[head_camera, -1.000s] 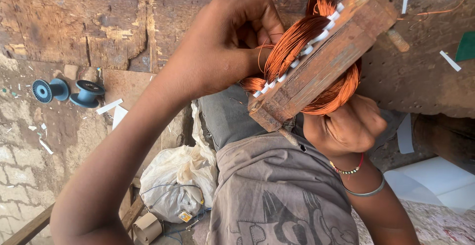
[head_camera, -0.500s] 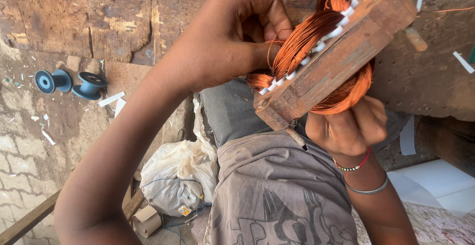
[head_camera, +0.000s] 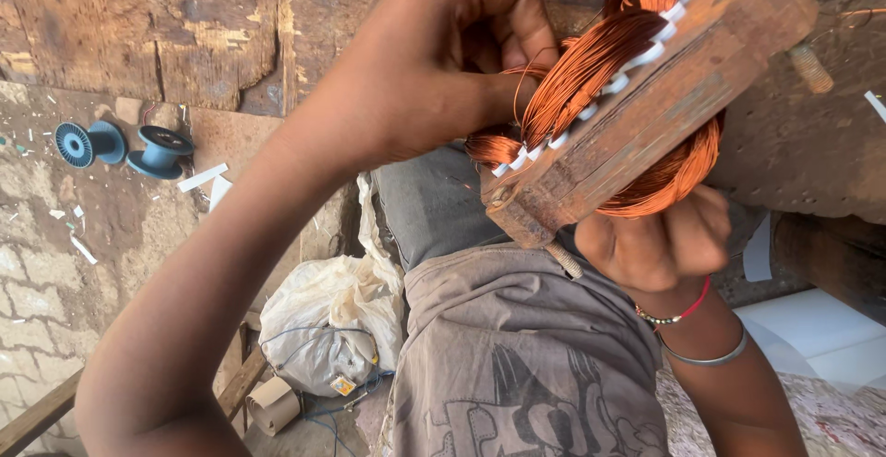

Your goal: The person winds copper wire coils onto an electric motor stator by hand, using a wooden jig to hold the components in place and inserting insulating strips between the wire segments.

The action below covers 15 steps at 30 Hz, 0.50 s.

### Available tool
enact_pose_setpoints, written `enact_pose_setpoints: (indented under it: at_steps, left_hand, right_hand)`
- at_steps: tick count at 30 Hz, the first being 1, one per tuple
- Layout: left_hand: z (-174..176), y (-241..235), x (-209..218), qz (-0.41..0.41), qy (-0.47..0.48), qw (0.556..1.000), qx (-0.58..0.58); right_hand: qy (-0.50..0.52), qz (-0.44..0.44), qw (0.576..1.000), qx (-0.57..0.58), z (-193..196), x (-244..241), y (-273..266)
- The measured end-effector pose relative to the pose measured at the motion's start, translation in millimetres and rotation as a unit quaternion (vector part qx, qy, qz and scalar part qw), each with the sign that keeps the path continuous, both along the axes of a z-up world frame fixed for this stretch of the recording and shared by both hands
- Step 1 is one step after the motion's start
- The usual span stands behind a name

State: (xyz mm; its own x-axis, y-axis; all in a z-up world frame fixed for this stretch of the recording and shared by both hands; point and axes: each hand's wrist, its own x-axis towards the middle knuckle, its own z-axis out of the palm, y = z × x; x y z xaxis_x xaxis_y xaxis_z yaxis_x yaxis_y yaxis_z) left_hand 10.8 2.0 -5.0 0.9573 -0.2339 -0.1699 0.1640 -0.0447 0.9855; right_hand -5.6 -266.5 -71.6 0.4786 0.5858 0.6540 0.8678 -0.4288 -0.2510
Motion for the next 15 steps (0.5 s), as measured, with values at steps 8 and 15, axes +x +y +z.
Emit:
enact_pose_setpoints:
  at_steps: [8, 15]
  left_hand:
    - [7, -6, 4, 0.013, 0.006, 1.0, 0.023]
    - [-5, -7, -7, -0.019, -0.072, 0.997, -0.003]
  right_hand:
    - [0.0, -0.033, 0.999, -0.01, 32, 6, 27]
    - [0.103, -0.011, 0.992, -0.071, 53, -2, 8]
